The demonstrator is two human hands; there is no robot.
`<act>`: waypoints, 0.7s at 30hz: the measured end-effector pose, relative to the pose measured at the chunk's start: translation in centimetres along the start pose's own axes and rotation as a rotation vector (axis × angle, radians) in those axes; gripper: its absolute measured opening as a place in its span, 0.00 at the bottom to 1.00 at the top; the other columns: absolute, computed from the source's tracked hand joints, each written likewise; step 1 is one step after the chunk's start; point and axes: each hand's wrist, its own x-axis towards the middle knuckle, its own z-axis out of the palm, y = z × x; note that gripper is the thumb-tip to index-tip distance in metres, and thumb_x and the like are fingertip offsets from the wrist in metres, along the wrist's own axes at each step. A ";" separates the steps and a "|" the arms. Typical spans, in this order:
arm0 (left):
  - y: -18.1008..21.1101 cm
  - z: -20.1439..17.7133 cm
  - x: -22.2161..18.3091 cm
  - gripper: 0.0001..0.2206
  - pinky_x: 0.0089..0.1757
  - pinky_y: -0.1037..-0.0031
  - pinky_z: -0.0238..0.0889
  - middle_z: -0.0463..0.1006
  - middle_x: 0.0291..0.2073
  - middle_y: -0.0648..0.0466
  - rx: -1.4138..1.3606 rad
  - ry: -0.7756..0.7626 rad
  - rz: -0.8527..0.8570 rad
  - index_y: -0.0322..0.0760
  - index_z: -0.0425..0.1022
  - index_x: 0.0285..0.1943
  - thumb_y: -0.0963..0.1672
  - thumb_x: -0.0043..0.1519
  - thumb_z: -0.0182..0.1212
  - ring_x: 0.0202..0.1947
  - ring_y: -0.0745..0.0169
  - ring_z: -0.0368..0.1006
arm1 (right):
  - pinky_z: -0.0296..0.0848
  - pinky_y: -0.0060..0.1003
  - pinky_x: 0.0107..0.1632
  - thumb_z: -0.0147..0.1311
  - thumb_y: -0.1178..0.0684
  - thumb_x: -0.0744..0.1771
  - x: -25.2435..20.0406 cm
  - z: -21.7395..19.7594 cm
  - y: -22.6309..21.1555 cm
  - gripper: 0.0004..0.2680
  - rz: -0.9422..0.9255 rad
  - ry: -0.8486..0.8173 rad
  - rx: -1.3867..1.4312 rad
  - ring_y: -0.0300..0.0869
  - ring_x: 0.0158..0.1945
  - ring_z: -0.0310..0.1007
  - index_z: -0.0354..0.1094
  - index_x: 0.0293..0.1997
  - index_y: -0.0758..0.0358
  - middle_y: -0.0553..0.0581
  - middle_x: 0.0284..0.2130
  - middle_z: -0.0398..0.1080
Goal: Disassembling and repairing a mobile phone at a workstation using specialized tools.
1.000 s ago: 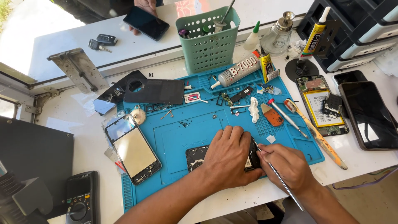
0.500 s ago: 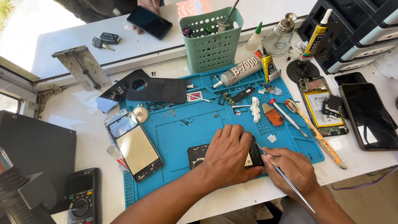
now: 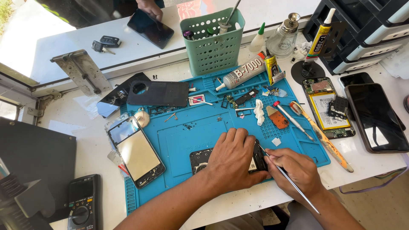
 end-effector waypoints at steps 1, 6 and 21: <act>0.0 0.0 0.1 0.35 0.42 0.58 0.61 0.70 0.43 0.45 0.007 -0.014 -0.007 0.32 0.71 0.50 0.64 0.54 0.64 0.41 0.50 0.64 | 0.83 0.33 0.39 0.63 0.65 0.63 0.1 0.0 -0.1 0.05 -0.029 -0.002 -0.006 0.45 0.36 0.83 0.68 0.30 0.68 0.65 0.35 0.77; 0.0 0.3 0.1 0.37 0.42 0.59 0.62 0.71 0.43 0.45 0.014 -0.027 -0.012 0.30 0.72 0.53 0.64 0.54 0.65 0.42 0.50 0.65 | 0.84 0.36 0.41 0.63 0.68 0.62 0.0 0.4 0.4 0.06 -0.091 -0.008 -0.001 0.49 0.38 0.83 0.67 0.31 0.71 0.69 0.35 0.76; 0.3 -0.3 0.2 0.34 0.41 0.58 0.61 0.69 0.41 0.45 0.014 -0.008 0.003 0.31 0.72 0.50 0.61 0.52 0.67 0.41 0.48 0.64 | 0.81 0.41 0.36 0.55 0.66 0.66 1.5 0.2 0.2 0.10 -0.200 -0.035 -0.123 0.53 0.34 0.79 0.59 0.23 0.69 0.69 0.33 0.73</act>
